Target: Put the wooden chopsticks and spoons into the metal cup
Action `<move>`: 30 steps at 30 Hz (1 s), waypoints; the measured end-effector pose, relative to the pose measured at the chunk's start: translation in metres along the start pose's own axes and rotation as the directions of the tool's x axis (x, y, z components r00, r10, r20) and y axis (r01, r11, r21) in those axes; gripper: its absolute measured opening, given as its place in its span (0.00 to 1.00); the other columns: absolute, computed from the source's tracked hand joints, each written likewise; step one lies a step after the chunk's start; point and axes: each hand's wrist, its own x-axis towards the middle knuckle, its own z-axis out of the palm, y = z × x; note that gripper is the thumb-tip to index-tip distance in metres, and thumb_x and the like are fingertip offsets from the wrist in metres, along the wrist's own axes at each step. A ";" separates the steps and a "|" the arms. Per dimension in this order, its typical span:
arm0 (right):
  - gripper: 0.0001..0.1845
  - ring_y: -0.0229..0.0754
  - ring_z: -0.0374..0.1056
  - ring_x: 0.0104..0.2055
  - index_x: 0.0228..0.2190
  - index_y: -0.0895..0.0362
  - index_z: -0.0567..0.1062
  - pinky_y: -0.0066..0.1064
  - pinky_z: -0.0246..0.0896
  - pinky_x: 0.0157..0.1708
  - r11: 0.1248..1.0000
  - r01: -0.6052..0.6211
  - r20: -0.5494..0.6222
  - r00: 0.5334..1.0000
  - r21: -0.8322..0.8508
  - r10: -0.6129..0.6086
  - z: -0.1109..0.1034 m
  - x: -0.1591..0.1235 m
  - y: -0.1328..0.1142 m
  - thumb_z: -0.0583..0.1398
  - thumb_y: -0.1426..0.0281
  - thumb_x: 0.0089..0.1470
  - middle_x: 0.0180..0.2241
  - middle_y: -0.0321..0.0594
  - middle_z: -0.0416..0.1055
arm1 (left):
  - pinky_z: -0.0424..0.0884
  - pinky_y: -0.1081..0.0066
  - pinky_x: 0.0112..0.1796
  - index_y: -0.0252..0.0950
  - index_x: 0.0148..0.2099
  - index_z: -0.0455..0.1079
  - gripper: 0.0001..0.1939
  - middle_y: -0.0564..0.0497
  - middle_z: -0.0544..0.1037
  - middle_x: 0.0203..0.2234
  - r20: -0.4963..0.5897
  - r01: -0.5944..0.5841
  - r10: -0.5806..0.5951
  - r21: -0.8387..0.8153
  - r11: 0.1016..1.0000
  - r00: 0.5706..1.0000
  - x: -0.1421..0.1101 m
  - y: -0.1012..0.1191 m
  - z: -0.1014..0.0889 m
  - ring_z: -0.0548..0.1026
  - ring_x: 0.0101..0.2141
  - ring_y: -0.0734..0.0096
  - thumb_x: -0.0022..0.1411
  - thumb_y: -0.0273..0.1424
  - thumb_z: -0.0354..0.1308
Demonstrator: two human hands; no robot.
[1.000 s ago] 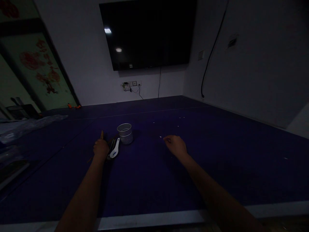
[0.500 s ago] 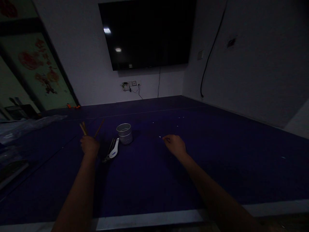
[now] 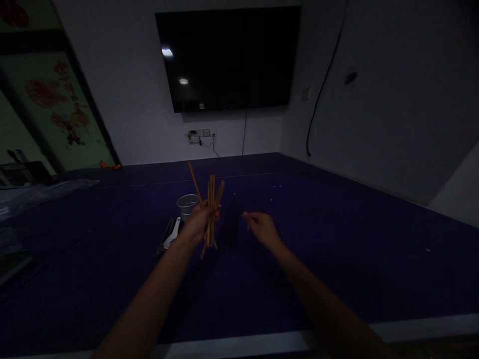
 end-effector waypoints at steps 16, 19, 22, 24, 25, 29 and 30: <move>0.21 0.36 0.60 0.26 0.27 0.57 0.73 0.26 0.57 0.27 0.764 -0.091 0.158 0.987 0.639 -0.015 0.040 -0.006 -0.007 0.56 0.50 0.49 0.21 0.33 0.65 | 0.68 0.78 0.29 0.35 0.37 0.70 0.14 0.56 0.74 0.24 0.181 0.094 -0.030 -0.357 0.930 0.983 -0.014 -0.067 0.033 0.71 0.21 0.80 0.44 0.27 0.65; 0.22 0.35 0.60 0.23 0.25 0.58 0.74 0.26 0.55 0.24 0.754 -0.167 0.205 0.978 0.636 0.043 0.041 -0.004 -0.003 0.57 0.50 0.47 0.17 0.32 0.63 | 0.70 0.78 0.28 0.35 0.37 0.69 0.12 0.55 0.74 0.23 0.213 0.178 -0.100 -0.388 0.905 0.972 -0.013 -0.070 0.031 0.72 0.21 0.80 0.48 0.23 0.62; 0.24 0.34 0.60 0.20 0.23 0.59 0.75 0.25 0.55 0.22 0.712 -0.237 0.236 0.966 0.661 0.103 0.040 -0.005 -0.002 0.60 0.49 0.42 0.16 0.33 0.64 | 0.72 0.76 0.28 0.34 0.39 0.67 0.11 0.54 0.74 0.24 0.278 0.296 -0.197 -0.379 0.877 0.940 -0.011 -0.073 0.028 0.73 0.22 0.77 0.51 0.20 0.57; 0.24 0.34 0.62 0.20 0.23 0.60 0.75 0.26 0.57 0.22 0.662 -0.292 0.278 0.952 0.691 0.131 0.038 -0.007 -0.002 0.62 0.49 0.38 0.16 0.34 0.66 | 0.73 0.73 0.31 0.34 0.39 0.66 0.11 0.53 0.74 0.25 0.321 0.348 -0.234 -0.368 0.862 0.918 -0.011 -0.075 0.026 0.75 0.23 0.76 0.52 0.19 0.55; 0.25 0.35 0.63 0.20 0.22 0.60 0.75 0.26 0.58 0.22 0.635 -0.322 0.305 0.942 0.702 0.140 0.037 -0.008 -0.003 0.63 0.49 0.37 0.16 0.34 0.67 | 0.74 0.71 0.33 0.34 0.39 0.66 0.11 0.52 0.75 0.25 0.341 0.362 -0.238 -0.366 0.857 0.909 -0.010 -0.075 0.025 0.75 0.24 0.75 0.52 0.18 0.55; 0.26 0.35 0.64 0.19 0.22 0.61 0.75 0.26 0.59 0.20 0.567 -0.415 0.383 0.905 0.711 0.183 0.035 -0.011 -0.005 0.65 0.49 0.32 0.17 0.37 0.69 | 0.75 0.64 0.38 0.33 0.37 0.65 0.08 0.51 0.75 0.27 0.424 0.397 -0.233 -0.356 0.846 0.875 -0.009 -0.078 0.019 0.77 0.28 0.71 0.53 0.20 0.56; 0.26 0.35 0.64 0.19 0.22 0.61 0.75 0.26 0.59 0.19 0.561 -0.428 0.387 0.900 0.709 0.199 0.034 -0.011 -0.006 0.66 0.50 0.32 0.17 0.37 0.69 | 0.75 0.63 0.38 0.33 0.37 0.64 0.08 0.51 0.75 0.27 0.446 0.404 -0.229 -0.351 0.845 0.866 -0.009 -0.079 0.017 0.77 0.28 0.70 0.54 0.20 0.57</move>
